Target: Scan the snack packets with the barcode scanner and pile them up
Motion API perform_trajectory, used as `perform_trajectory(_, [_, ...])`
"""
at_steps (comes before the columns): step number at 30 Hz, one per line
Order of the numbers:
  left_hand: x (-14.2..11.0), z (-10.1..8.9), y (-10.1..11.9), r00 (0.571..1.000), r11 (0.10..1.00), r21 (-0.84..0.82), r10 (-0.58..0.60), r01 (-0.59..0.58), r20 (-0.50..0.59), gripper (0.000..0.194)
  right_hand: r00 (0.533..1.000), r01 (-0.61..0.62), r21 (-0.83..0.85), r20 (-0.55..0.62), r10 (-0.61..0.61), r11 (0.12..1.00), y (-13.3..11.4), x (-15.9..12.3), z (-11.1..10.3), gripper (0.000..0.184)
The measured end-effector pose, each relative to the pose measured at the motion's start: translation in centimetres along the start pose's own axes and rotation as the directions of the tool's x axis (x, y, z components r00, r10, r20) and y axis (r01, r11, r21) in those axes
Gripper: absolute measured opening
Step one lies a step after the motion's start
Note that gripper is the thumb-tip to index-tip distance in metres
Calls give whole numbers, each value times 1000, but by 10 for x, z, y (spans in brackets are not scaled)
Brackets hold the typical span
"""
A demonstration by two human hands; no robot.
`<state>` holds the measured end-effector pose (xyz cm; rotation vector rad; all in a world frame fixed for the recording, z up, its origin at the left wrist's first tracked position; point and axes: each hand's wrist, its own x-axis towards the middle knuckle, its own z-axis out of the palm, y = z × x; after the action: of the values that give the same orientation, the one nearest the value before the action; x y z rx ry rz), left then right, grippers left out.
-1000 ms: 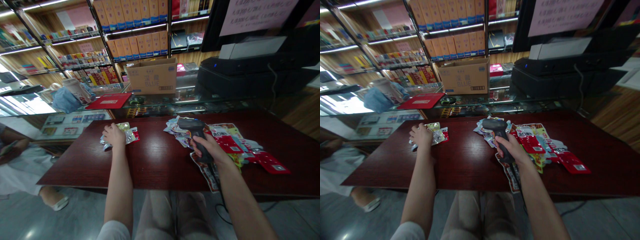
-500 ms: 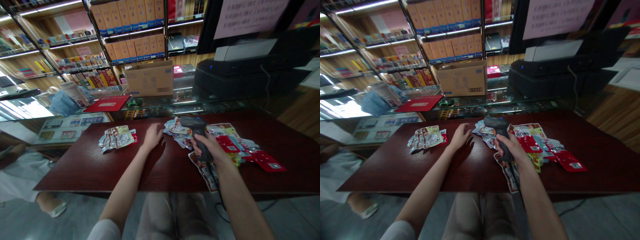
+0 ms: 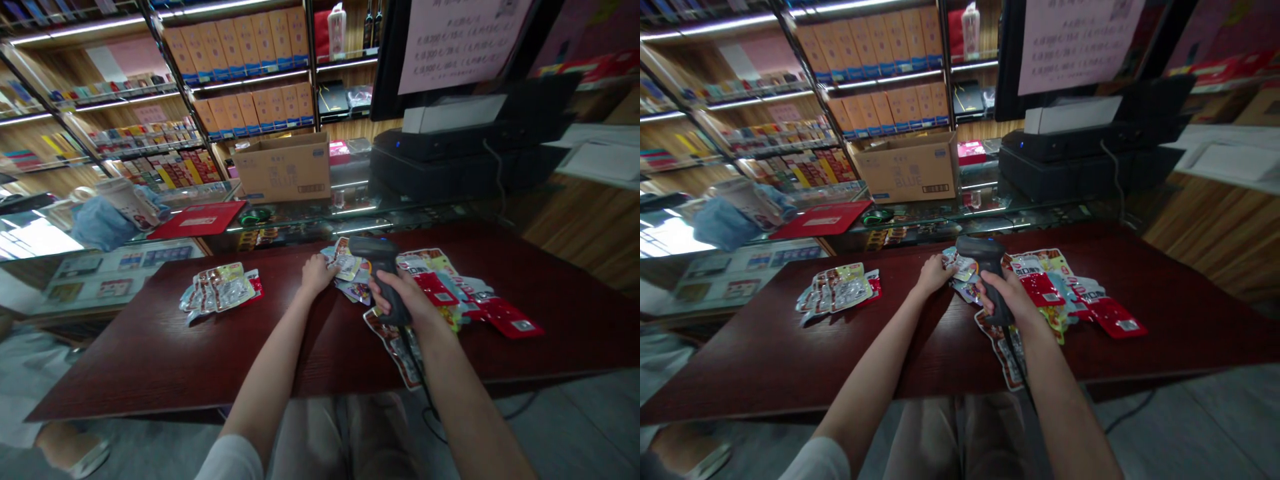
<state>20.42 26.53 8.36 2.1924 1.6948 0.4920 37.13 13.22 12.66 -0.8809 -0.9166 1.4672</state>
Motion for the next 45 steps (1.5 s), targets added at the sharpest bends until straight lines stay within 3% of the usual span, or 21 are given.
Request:
perform_trajectory(11, [7,-7,-29,996,897,-435,-66,84,57,23,1000,16,-18,-4,-16,1000,0,0,1,35])
perform_trajectory(15, [8,-11,-39,982,692,-700,-173,175,75,29,1000,7,-35,-12,-8,999,0,-1,2,35])
perform_trajectory(20, [7,-23,-42,970,559,-802,-222,211,100,29,1000,3,-20,-12,-3,1000,0,0,1,34])
perform_trajectory(25, [0,-46,-39,977,317,-943,-210,98,31,44,1000,-6,-49,-9,5,999,1,1,2,36])
perform_trajectory(27, [-5,-56,-40,983,313,-949,-179,26,-32,43,1000,-3,-68,-13,3,998,2,1,2,35])
perform_trajectory(33, [-15,-67,-66,965,456,-881,-149,-126,-215,44,1000,-11,-146,4,11,989,5,2,2,35])
perform_trajectory(37, [-20,-59,-80,956,476,-873,-192,-107,-221,43,1000,-23,-183,10,25,983,6,3,2,34])
perform_trajectory(45, [-21,-54,-83,952,493,-860,-177,-134,-250,47,999,-34,-208,17,39,978,7,3,2,35])
